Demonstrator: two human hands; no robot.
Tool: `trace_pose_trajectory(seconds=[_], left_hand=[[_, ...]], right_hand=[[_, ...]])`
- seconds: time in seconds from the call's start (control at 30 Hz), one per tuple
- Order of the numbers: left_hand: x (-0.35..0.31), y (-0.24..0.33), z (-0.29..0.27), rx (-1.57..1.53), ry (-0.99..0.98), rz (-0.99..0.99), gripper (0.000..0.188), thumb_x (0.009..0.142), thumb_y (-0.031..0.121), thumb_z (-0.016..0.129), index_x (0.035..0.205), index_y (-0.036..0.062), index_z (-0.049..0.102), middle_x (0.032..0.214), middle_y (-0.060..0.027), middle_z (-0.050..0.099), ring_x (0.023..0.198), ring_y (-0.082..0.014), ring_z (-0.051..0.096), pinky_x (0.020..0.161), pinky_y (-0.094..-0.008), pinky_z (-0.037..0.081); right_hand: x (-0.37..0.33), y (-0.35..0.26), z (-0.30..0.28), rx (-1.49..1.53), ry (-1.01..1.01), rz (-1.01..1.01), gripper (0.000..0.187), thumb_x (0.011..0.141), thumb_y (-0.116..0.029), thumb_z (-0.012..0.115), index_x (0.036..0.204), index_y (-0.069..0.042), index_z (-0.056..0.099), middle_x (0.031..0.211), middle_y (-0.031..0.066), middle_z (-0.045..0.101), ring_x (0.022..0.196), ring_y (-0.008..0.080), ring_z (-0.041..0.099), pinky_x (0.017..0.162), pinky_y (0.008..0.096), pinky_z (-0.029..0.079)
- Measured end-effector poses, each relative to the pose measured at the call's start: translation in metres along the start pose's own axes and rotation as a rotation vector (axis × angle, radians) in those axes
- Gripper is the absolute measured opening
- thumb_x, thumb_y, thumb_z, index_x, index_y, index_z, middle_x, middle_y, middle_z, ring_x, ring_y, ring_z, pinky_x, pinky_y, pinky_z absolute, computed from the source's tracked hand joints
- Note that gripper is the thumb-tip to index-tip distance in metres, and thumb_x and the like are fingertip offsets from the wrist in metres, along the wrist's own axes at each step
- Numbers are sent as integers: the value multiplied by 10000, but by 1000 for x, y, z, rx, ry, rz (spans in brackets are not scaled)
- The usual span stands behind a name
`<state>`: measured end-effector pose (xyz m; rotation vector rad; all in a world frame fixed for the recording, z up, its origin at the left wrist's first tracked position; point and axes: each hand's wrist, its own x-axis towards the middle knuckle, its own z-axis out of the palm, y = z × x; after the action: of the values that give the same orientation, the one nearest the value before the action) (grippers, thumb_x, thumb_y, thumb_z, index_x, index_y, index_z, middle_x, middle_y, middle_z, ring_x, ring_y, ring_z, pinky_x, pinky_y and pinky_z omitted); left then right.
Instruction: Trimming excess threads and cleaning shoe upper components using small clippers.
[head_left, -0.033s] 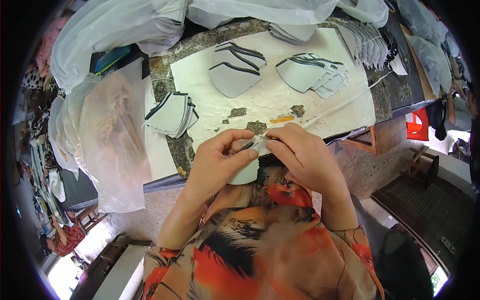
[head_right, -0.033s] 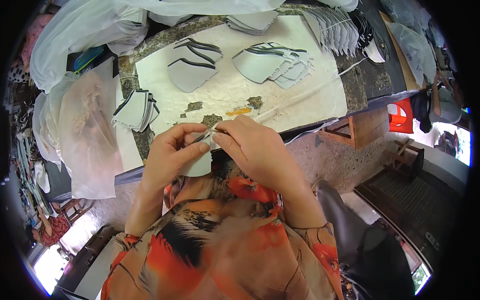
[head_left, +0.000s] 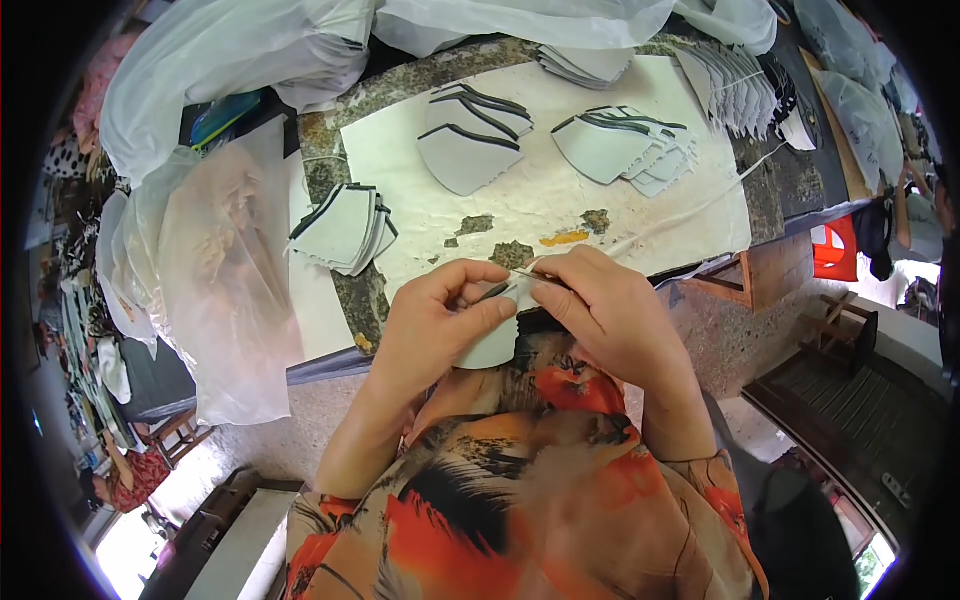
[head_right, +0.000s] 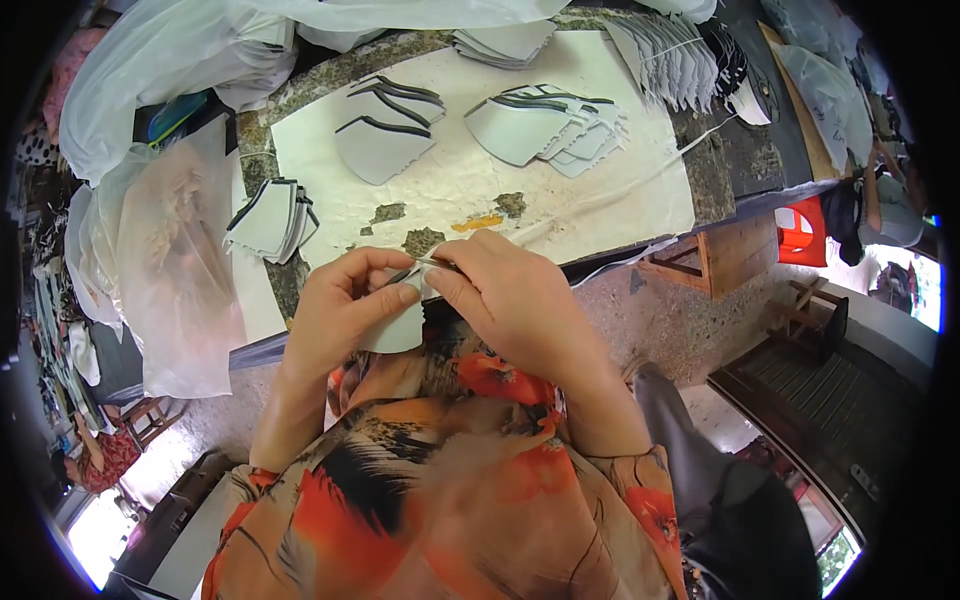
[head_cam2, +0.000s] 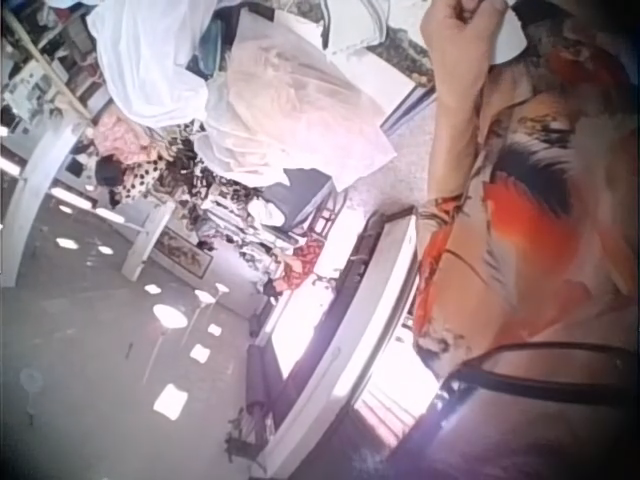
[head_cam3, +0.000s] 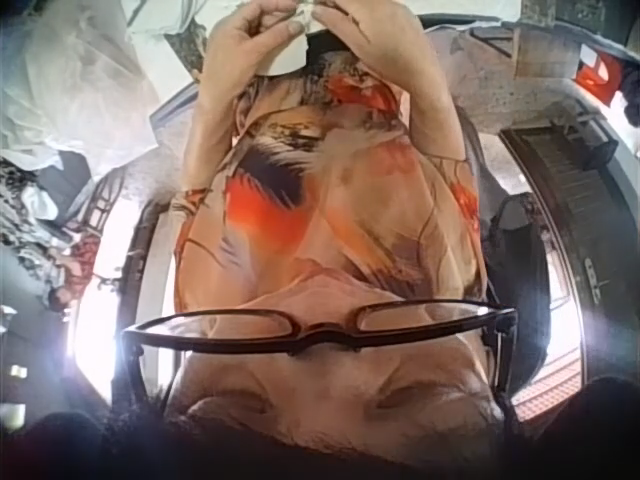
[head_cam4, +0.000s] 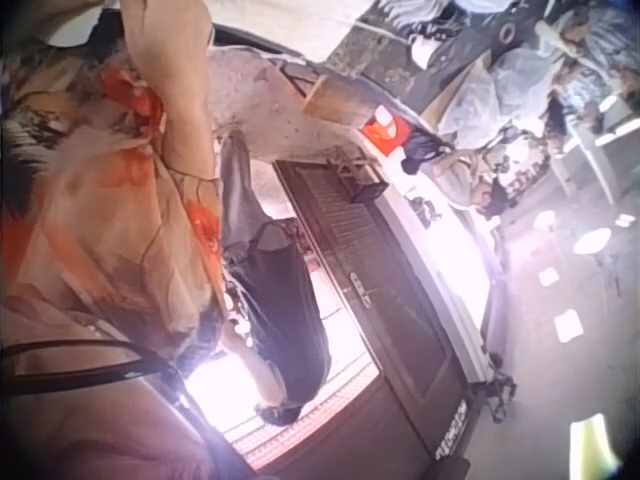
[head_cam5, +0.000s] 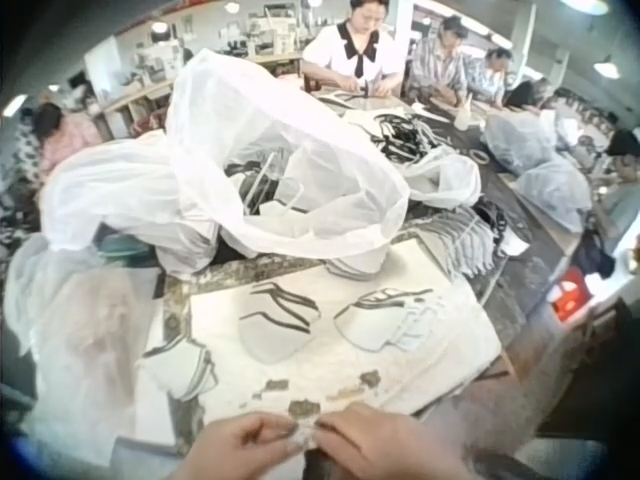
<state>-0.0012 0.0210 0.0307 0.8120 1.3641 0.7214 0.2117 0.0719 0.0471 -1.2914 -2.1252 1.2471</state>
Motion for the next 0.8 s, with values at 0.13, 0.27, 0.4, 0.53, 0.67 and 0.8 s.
trace_pose_trajectory(seconds=[0.13, 0.27, 0.4, 0.53, 0.67, 0.8], left_hand=[[3, 3, 0, -8, 37, -33, 212, 900, 108, 787, 1065, -8, 722, 854, 5, 715, 761, -33, 601, 685, -207, 493], [5, -1, 0, -10, 71, -2, 205, 899, 110, 788, 1049, -11, 720, 842, 3, 712, 754, -35, 605, 675, -211, 494], [5, -1, 0, 43, 62, 17, 206, 907, 103, 784, 1066, -7, 714, 839, 16, 691, 755, -36, 596, 681, -202, 485], [5, 0, -4, -123, -8, -38, 198, 918, 77, 759, 1092, 1, 705, 806, 51, 632, 736, -23, 563, 665, -190, 459], [6, 1, -6, -190, -23, -41, 179, 927, 66, 727, 1093, 3, 704, 804, 55, 613, 730, -19, 552, 659, -188, 450], [6, 4, -5, -257, -49, -105, 178, 939, 92, 725, 1099, 21, 699, 787, 79, 576, 694, -7, 497, 627, -187, 398]], right_hand=[[-4, -3, 1, -149, 68, -15, 200, 992, -257, 615, 1027, -74, 690, 880, 133, 651, 816, 362, 661, 684, 443, 528], [-5, -1, 3, -248, 93, -31, 162, 985, -240, 622, 1011, -98, 696, 852, 109, 645, 763, 344, 663, 628, 432, 527], [-2, 4, 2, -278, 69, -31, 155, 981, -239, 625, 1003, -104, 699, 848, 102, 644, 759, 339, 662, 629, 434, 528], [3, 9, -4, -178, 30, -30, 169, 964, -217, 643, 1048, -89, 715, 970, 119, 671, 840, 340, 679, 707, 414, 548], [0, 12, -10, -96, -37, -28, 183, 970, -246, 650, 1075, -113, 719, 1192, 158, 667, 917, 362, 694, 767, 433, 566], [-2, 15, -2, 0, -46, -114, 166, 958, -223, 678, 1079, -116, 717, 1289, 179, 629, 944, 372, 697, 791, 436, 572]])
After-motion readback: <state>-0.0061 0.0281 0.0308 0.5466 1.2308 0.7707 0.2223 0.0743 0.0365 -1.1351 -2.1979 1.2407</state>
